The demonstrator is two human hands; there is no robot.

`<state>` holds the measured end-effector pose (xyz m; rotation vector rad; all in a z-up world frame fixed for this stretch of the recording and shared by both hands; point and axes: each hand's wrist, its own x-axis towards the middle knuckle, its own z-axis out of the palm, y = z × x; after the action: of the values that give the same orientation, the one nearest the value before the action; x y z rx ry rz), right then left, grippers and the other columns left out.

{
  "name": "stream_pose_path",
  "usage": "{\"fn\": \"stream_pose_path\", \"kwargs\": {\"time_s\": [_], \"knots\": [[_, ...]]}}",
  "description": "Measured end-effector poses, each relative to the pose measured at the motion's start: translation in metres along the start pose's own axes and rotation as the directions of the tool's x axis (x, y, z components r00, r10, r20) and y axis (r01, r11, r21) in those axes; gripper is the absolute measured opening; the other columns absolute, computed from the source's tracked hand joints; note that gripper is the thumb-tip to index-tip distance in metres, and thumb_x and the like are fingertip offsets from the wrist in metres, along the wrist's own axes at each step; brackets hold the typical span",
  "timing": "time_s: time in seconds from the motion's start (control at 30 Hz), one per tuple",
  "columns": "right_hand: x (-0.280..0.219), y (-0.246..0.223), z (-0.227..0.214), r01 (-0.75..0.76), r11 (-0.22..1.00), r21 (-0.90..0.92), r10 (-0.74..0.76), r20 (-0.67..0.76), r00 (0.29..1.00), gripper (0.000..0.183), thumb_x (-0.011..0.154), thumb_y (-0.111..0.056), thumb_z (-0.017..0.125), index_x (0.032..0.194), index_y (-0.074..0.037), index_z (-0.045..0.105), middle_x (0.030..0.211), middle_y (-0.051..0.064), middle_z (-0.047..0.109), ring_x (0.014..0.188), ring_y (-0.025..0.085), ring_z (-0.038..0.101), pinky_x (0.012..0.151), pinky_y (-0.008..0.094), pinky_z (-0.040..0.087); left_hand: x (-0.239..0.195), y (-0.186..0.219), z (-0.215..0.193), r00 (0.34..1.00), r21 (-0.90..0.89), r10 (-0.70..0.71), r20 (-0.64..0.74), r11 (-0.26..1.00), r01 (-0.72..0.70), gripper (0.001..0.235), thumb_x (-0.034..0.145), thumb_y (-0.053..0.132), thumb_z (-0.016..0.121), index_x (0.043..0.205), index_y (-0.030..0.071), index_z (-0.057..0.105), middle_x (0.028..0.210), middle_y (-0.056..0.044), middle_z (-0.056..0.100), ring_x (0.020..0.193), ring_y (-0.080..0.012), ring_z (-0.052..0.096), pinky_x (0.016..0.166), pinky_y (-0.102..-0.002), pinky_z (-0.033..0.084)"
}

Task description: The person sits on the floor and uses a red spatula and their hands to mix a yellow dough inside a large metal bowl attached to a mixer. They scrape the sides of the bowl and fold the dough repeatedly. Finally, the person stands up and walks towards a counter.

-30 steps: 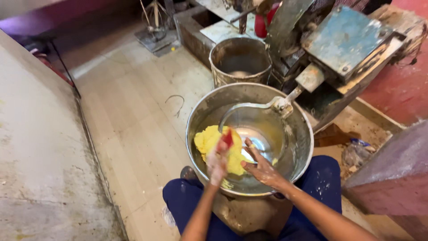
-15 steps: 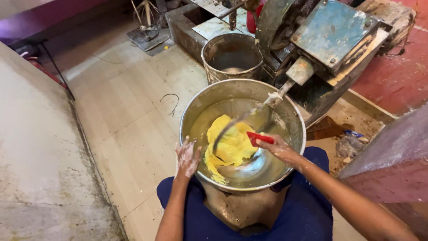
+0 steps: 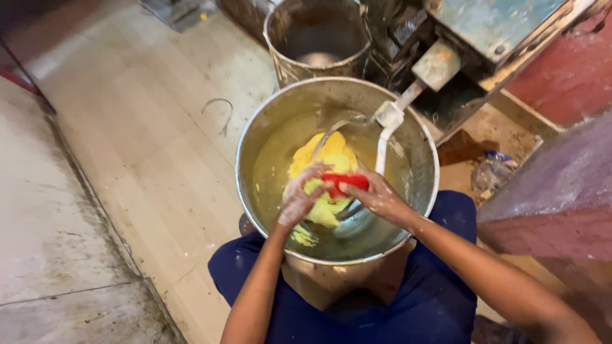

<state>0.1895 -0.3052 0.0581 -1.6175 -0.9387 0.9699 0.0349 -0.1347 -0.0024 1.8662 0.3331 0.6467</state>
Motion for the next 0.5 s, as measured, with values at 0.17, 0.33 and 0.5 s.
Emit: {"fn": "stream_pose_path", "kwargs": {"time_s": [0.17, 0.33, 0.5], "knots": [[0.008, 0.031, -0.021, 0.218, 0.829, -0.515, -0.197, 0.095, 0.976, 0.067, 0.095, -0.032, 0.071, 0.151, -0.005, 0.047, 0.129, 0.015, 0.066, 0.113, 0.027, 0.066, 0.096, 0.036, 0.053, 0.020, -0.033, -0.045, 0.886, -0.122, -0.388, -0.254, 0.922, 0.369, 0.036, 0.092, 0.030, 0.073, 0.120, 0.008, 0.068, 0.117, -0.011, 0.073, 0.107, -0.0292, 0.070, 0.093, -0.039, 0.057], [0.040, 0.108, -0.008, 0.533, 0.018, -0.846, 0.043, 0.533, 0.845, 0.101, 0.067, -0.030, 0.084, 0.155, -0.016, 0.039, 0.159, 0.019, 0.041, 0.145, 0.046, 0.042, 0.106, 0.065, 0.043, 0.023, -0.067, -0.078, 0.926, 0.297, -0.146, -0.348, 0.920, 0.256, 0.031, 0.102, 0.030, 0.067, 0.109, 0.000, 0.065, 0.115, -0.021, 0.070, 0.108, -0.0385, 0.068, 0.095, -0.044, 0.051], [0.060, 0.142, 0.049, 0.588, 0.120, -0.800, 0.329, 0.590, 0.737, 0.085, 0.075, -0.032, 0.082, 0.150, -0.034, 0.042, 0.157, 0.016, 0.031, 0.137, 0.048, 0.035, 0.090, 0.062, 0.048, 0.031, -0.062, -0.088, 0.920, 0.388, -0.048, -0.388, 0.898, 0.210, 0.027, 0.105, 0.028, 0.063, 0.111, 0.002, 0.065, 0.112, -0.023, 0.069, 0.107, -0.0426, 0.065, 0.095, -0.048, 0.050]]}}
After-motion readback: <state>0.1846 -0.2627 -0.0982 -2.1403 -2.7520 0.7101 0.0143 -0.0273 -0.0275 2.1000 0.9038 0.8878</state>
